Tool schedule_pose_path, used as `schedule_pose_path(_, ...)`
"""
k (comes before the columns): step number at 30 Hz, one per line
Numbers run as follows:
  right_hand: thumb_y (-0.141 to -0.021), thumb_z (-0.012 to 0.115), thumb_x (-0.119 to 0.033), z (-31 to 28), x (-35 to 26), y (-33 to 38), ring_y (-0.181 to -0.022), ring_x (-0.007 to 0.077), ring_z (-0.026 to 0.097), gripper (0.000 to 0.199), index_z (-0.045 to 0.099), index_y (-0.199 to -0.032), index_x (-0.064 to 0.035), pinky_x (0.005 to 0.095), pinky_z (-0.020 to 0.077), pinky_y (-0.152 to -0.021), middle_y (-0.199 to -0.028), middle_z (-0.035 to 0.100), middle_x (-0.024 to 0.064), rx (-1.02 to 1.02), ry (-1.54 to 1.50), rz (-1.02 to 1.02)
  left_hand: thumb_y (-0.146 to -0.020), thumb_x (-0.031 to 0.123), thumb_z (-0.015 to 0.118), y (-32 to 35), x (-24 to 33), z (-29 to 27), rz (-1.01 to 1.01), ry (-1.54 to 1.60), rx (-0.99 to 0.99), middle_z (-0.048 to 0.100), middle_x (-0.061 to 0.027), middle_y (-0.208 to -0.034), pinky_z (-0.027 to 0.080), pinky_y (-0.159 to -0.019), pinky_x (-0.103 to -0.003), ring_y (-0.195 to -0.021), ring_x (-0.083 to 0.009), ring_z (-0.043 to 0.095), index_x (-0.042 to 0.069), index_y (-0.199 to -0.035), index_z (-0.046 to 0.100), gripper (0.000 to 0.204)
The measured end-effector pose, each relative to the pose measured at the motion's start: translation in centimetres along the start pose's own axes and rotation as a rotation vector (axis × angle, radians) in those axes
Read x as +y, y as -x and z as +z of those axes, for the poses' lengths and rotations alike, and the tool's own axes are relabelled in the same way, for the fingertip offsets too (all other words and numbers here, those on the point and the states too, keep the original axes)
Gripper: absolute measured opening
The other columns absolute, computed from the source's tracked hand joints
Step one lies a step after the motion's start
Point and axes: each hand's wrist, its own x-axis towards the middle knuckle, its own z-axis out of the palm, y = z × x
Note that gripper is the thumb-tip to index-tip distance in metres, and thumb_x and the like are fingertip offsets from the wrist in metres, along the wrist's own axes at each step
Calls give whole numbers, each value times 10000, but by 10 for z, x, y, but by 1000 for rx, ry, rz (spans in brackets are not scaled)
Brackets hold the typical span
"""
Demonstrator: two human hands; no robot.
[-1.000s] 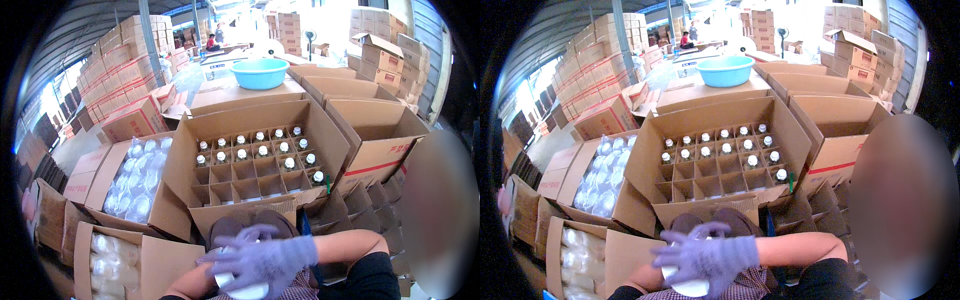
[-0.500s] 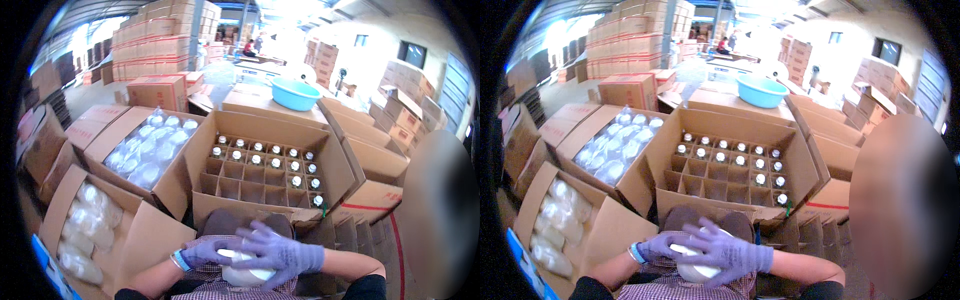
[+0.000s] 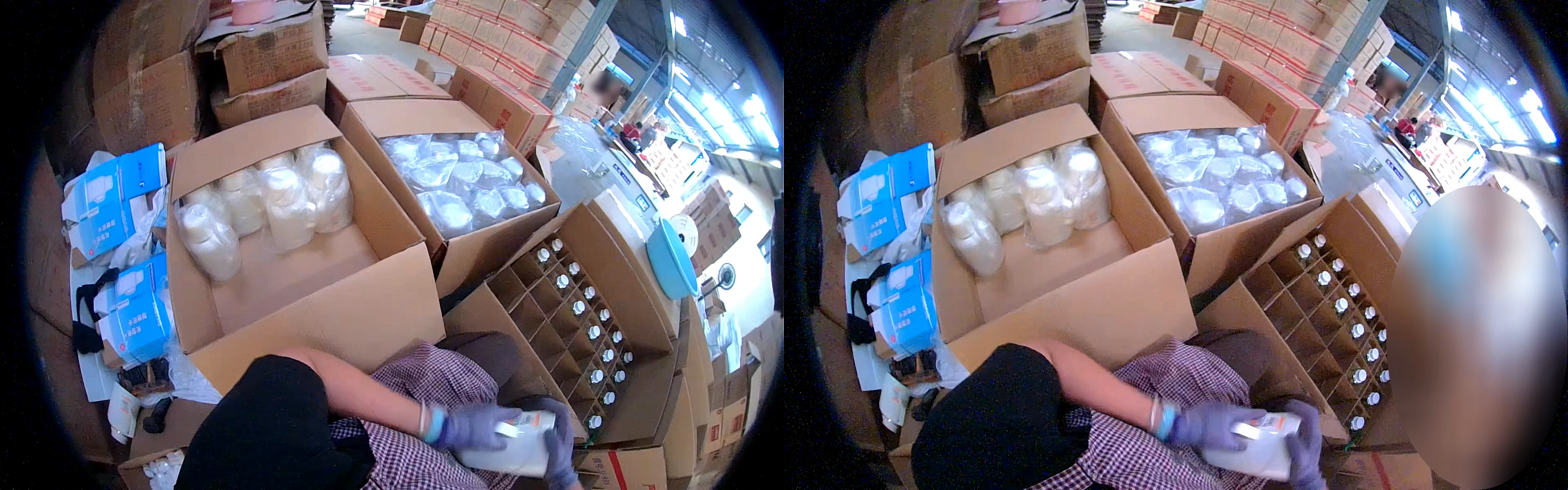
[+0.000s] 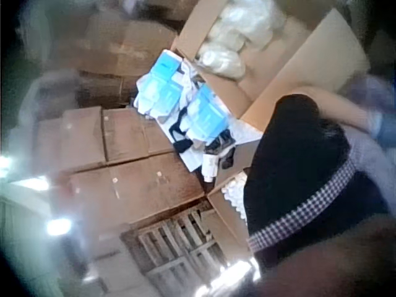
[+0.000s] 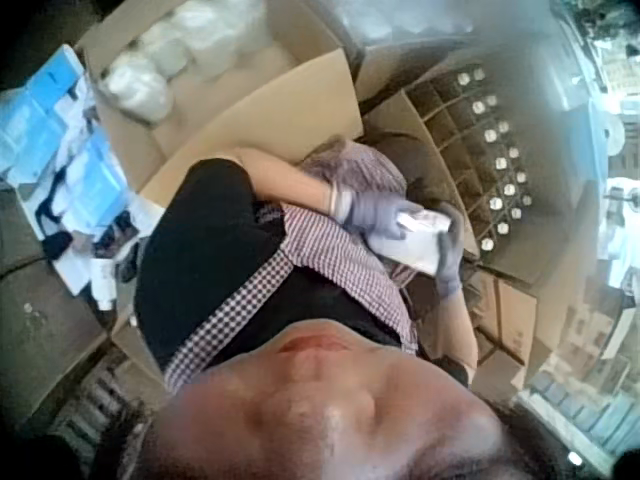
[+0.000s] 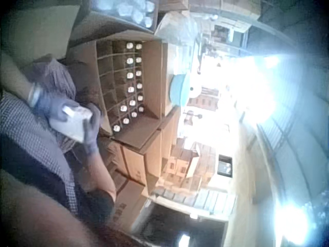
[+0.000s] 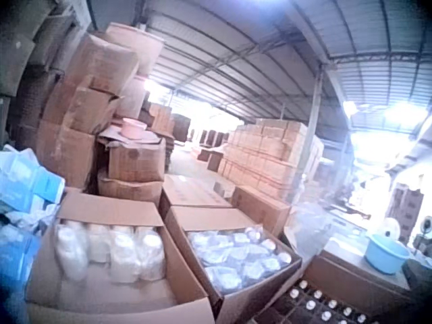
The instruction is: The person repeatedly picks up white thermos bottles, places them into plastic bags, and sets the bagged bottles into a cardboard box with dividers. The person also handles bottle caps and occasionally uses a green tool to assist with the process.
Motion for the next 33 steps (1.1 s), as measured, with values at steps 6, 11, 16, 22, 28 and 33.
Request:
schedule_pose_path(6, -781, 765, -585, -6, -50, -14, -1433, 388, 373, 974, 426, -1498, -21, 542, 280, -1182, -1534, 399, 220, -78, 436, -227, -817, 352, 806, -40, -41, -29, 219, 525, -349, 610, -143, -1359, 458, -1079, -389, -1228, -240, 587, 28, -1491, 467, 821)
schedule_pose_path(11, -721, 780, -573, 15, -87, -23, -1405, 513, 357, 877, 506, -1465, -198, 751, 223, -1081, -1526, 407, 243, -322, 726, -431, -722, 259, 894, -15, -38, -60, 122, 289, -228, 620, -81, -1371, 432, -1120, -403, -1270, -197, 561, 55, -1425, 565, 802)
schedule_pose_path(16, -735, 767, -373, -2, -41, -9, -1332, 390, 471, 788, 513, -1435, -116, 506, 381, -1116, -1397, 525, 187, -11, 398, -250, -700, 214, 887, -13, -32, -14, -81, 335, 25, 679, -117, -1263, 519, -985, -336, -1128, -185, 642, 2, -1466, 505, 881)
schedule_pose_path(22, -868, 709, -352, -90, 41, -43, -1054, 330, 683, 458, 679, -1208, -45, 413, 543, -935, -1152, 700, 167, 457, 707, 264, -718, 233, 857, -31, -21, -15, -101, 383, 123, 689, -128, -1234, 532, -938, -318, -1065, -171, 661, -16, -1512, 437, 932)
schedule_pose_path(28, -922, 551, -254, -230, 188, 8, -1120, 338, 691, 339, 762, -1123, -80, 451, 545, -957, -1170, 720, 190, 496, 1142, 1159, -688, 245, 858, -28, -20, -39, -281, 314, 96, 662, -92, -1241, 508, -952, -305, -1078, -154, 620, -24, -1518, 424, 975)
schedule_pose_path(33, -880, 607, -233, -243, 178, 11, -1107, 371, 685, 330, 758, -1075, -14, 450, 534, -966, -1161, 705, 239, 364, 1129, 1119, -684, 211, 860, -35, -29, -51, -268, 499, -3, 667, -82, -1245, 503, -966, -309, -1113, -166, 619, -7, -1464, 494, 889)
